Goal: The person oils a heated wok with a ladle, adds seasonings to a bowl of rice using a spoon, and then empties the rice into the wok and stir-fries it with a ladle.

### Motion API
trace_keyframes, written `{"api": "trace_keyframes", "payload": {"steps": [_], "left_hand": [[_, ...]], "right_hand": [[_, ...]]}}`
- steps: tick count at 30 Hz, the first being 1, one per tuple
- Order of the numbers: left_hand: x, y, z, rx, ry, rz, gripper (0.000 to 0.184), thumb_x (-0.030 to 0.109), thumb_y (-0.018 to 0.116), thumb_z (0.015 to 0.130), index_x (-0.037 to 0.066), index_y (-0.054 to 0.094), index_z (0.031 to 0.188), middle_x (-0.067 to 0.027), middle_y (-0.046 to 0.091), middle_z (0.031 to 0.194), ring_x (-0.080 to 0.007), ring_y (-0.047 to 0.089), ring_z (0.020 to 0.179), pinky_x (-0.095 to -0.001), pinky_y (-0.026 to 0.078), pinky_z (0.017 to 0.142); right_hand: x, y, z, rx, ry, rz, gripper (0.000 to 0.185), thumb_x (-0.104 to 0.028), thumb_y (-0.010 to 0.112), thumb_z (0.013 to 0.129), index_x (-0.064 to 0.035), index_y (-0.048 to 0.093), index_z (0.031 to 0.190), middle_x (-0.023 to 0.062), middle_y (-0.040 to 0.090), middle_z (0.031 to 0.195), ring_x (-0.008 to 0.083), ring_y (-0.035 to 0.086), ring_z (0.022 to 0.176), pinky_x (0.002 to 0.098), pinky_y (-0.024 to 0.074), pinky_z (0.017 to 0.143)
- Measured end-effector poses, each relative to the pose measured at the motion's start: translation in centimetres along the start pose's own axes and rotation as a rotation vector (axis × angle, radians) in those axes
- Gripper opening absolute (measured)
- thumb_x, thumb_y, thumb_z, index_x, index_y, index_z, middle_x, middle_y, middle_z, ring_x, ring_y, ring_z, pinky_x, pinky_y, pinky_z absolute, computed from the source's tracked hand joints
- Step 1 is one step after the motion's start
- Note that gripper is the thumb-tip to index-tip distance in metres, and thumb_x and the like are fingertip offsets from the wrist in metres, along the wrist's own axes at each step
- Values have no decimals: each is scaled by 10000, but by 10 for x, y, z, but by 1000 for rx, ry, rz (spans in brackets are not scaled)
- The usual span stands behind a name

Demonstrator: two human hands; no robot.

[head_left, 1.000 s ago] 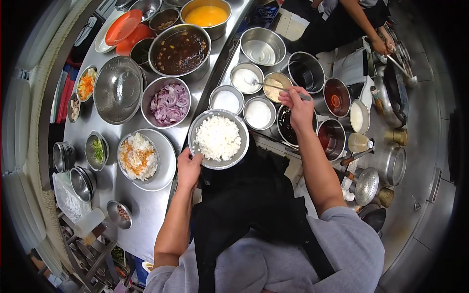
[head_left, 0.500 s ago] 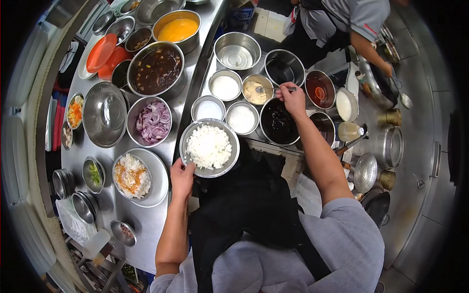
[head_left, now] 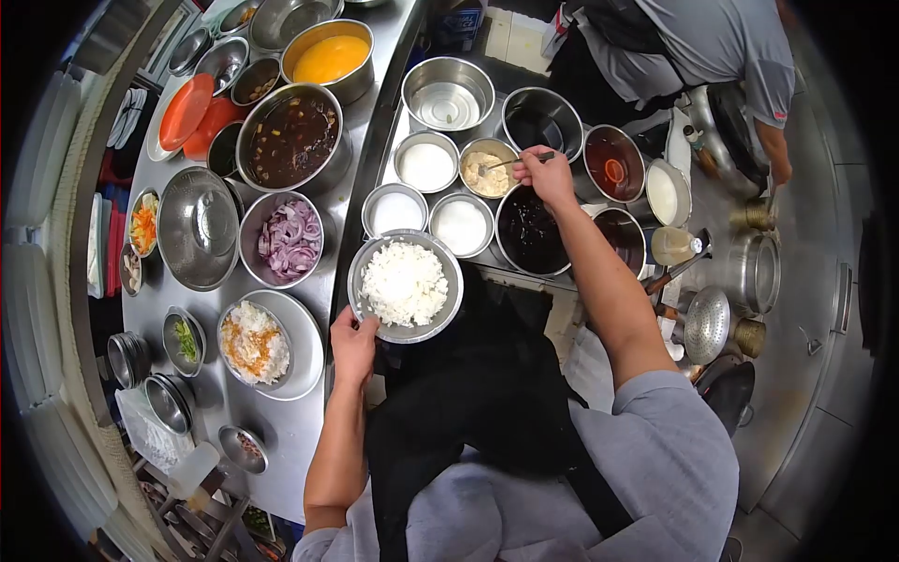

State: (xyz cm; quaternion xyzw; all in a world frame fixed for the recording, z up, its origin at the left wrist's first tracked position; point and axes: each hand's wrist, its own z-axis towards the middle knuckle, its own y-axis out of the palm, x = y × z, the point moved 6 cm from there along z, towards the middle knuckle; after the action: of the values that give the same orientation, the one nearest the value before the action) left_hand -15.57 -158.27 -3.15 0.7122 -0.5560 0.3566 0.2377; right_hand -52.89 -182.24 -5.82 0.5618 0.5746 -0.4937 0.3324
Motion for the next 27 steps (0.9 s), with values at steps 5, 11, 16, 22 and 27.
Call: {"api": "trace_keyframes", "payload": {"steps": [5, 11, 16, 22, 27], "left_hand": [[-5, 1, 9, 0, 105, -15, 207, 8, 547, 822, -35, 600, 1018, -21, 598, 735, -51, 443, 498, -213, 316, 431], [5, 2, 8, -13, 102, -31, 208, 13, 545, 816, -41, 599, 1009, -44, 618, 786, -81, 533, 580, -214, 394, 479], [24, 12, 15, -23, 97, 19, 232, 47, 563, 790, -43, 620, 996, -73, 640, 827, -116, 593, 666, -248, 484, 570], [44, 42, 32, -81, 103, -69, 211, 68, 567, 801, -54, 613, 967, -83, 633, 845, -144, 620, 728, -293, 552, 589], [47, 40, 25, -84, 126, -82, 192, 64, 567, 801, -50, 613, 948, -73, 623, 815, -136, 607, 708, -291, 546, 587]], "right_hand": [[3, -23, -10, 60, 52, 157, 145, -104, 553, 910, 22, 613, 950, 134, 684, 824, 156, 659, 656, 227, 505, 566], [-12, -41, -51, 43, 54, 375, 162, -122, 567, 928, 18, 604, 998, 141, 684, 855, 166, 671, 703, 216, 513, 592], [-59, -21, -104, -81, 10, 442, 160, -115, 570, 924, 22, 601, 999, 142, 685, 858, 167, 670, 708, 221, 511, 601], [-97, -18, -133, -102, -139, 211, 232, -138, 557, 937, 52, 621, 1052, 146, 683, 907, 176, 666, 781, 241, 513, 675], [-115, -68, -124, -83, -360, 434, 275, -153, 548, 943, 42, 623, 1122, 142, 678, 1013, 198, 661, 919, 284, 509, 779]]}}
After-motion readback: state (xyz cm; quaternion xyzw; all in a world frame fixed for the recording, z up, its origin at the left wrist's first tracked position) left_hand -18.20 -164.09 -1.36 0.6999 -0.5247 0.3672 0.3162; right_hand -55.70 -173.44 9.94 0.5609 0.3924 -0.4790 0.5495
